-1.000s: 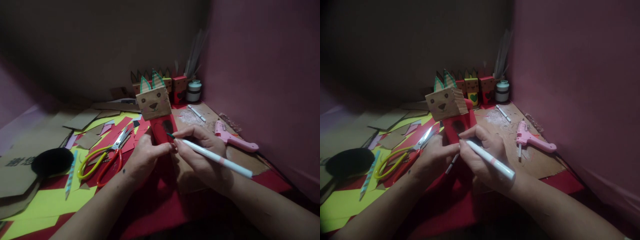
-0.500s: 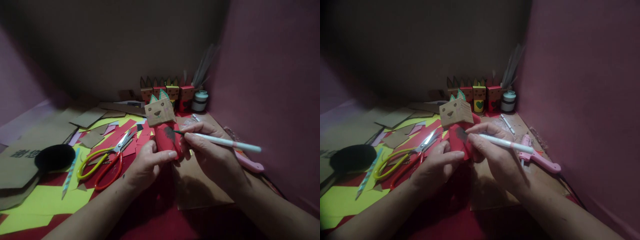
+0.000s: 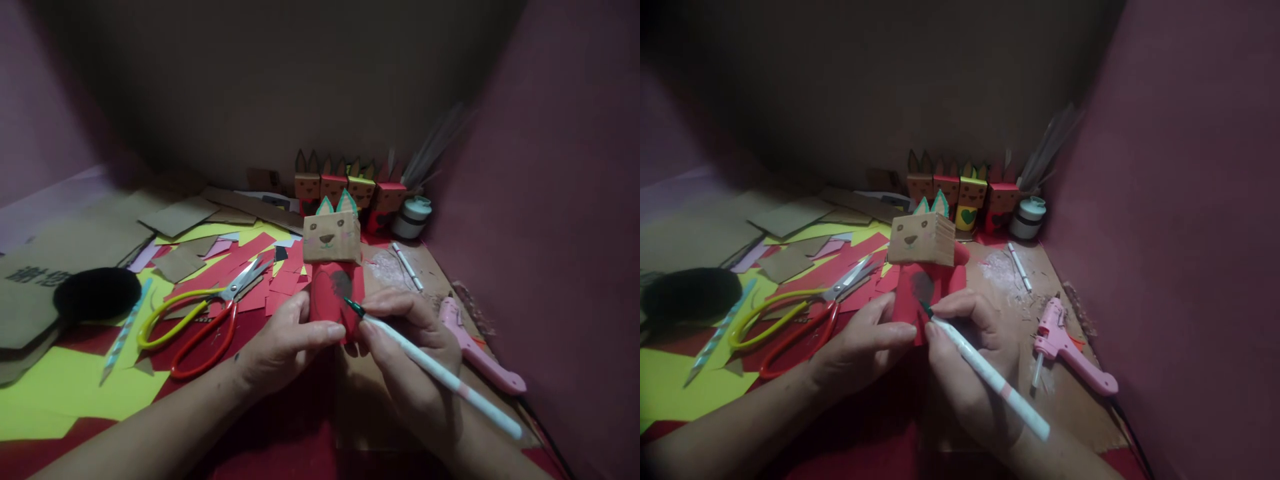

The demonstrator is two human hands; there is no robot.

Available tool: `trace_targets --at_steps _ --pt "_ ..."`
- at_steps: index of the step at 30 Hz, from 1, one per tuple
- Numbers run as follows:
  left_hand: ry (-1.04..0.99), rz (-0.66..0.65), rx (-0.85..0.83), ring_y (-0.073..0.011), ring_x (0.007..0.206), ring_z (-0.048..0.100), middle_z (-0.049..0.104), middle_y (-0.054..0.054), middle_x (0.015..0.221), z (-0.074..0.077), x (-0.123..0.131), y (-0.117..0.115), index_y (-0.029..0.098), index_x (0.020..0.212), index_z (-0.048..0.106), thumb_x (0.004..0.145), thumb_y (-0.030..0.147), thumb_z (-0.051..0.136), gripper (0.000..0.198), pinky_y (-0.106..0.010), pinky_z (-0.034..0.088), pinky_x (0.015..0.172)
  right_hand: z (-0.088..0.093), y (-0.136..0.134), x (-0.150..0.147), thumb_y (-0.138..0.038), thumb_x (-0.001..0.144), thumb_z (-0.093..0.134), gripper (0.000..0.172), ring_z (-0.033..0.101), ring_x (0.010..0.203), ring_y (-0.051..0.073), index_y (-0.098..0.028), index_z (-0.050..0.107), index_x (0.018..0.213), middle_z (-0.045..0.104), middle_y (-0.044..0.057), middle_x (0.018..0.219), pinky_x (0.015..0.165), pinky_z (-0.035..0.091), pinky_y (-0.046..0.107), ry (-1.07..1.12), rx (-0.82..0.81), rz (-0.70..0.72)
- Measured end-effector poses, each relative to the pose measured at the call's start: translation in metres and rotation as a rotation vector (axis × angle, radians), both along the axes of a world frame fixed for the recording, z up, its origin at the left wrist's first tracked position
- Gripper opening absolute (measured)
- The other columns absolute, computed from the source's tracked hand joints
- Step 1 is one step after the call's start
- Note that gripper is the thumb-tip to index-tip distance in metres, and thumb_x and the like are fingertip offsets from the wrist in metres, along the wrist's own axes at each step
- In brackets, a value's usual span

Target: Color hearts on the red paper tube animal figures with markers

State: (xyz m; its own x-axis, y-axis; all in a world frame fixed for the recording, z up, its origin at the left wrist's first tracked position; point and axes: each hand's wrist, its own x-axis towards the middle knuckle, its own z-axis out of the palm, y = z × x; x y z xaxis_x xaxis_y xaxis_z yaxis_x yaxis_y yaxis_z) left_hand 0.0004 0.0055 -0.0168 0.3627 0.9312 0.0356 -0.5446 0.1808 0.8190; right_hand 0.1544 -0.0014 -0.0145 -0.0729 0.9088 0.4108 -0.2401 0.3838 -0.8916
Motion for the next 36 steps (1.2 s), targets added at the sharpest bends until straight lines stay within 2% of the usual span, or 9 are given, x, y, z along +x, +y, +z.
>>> trace_targets --at_steps 8,13,20,25,30,36 --pt "-0.032 -0.016 -0.063 -0.0210 0.078 0.070 0.077 -0.009 0.086 -0.006 -0.002 0.000 0.014 0.093 0.076 0.073 0.024 0.083 0.024 -0.032 0.055 0.080 0.007 0.004 -0.007 -0.013 0.081 0.070 0.012 0.056 0.055 0.011 -0.024 0.064 0.080 0.063 -0.002 0.071 0.048 0.047 0.021 -0.149 0.040 -0.189" --pt "-0.049 0.020 -0.130 -0.0229 0.083 0.073 0.078 -0.009 0.090 -0.006 -0.002 -0.001 0.016 0.095 0.076 0.070 0.021 0.085 0.027 -0.035 0.056 0.086 0.007 0.007 -0.006 -0.011 0.080 0.067 0.014 0.055 0.055 0.011 -0.024 0.063 0.078 0.061 -0.003 0.069 0.049 0.046 0.021 -0.218 0.104 -0.215" --pt "-0.041 0.001 -0.125 -0.0220 0.086 0.074 0.078 -0.007 0.092 -0.006 -0.002 -0.004 0.018 0.098 0.078 0.073 0.019 0.084 0.026 -0.033 0.056 0.088 0.008 0.006 -0.002 -0.007 0.080 0.063 0.017 0.058 0.057 0.011 -0.024 0.060 0.078 0.060 -0.003 0.069 0.053 0.048 0.022 -0.292 0.165 -0.105" --pt "-0.006 -0.025 -0.086 -0.0206 0.082 0.073 0.078 -0.007 0.089 -0.001 -0.002 -0.007 0.018 0.096 0.080 0.076 0.022 0.083 0.021 -0.031 0.056 0.083 0.011 0.005 0.001 -0.009 0.084 0.063 0.017 0.058 0.057 0.011 -0.025 0.059 0.083 0.058 -0.004 0.070 0.051 0.047 0.022 -0.279 0.184 -0.109" --pt "-0.009 0.020 -0.134 -0.0205 0.080 0.073 0.079 -0.006 0.085 0.004 -0.005 -0.014 0.019 0.090 0.081 0.071 0.019 0.086 0.019 -0.029 0.057 0.082 0.007 0.002 0.000 -0.006 0.084 0.060 0.018 0.055 0.058 0.011 -0.024 0.058 0.085 0.057 -0.003 0.072 0.054 0.047 0.023 -0.325 0.259 -0.033" --pt "-0.007 0.051 -0.132 -0.0153 0.068 0.067 0.072 -0.002 0.070 0.010 -0.017 -0.020 0.017 0.083 0.079 0.070 0.015 0.085 0.014 -0.025 0.055 0.073 0.009 -0.005 -0.011 -0.013 0.090 0.059 0.012 0.057 0.060 0.012 -0.024 0.058 0.087 0.058 -0.003 0.072 0.052 0.046 0.024 -0.325 0.198 -0.001"
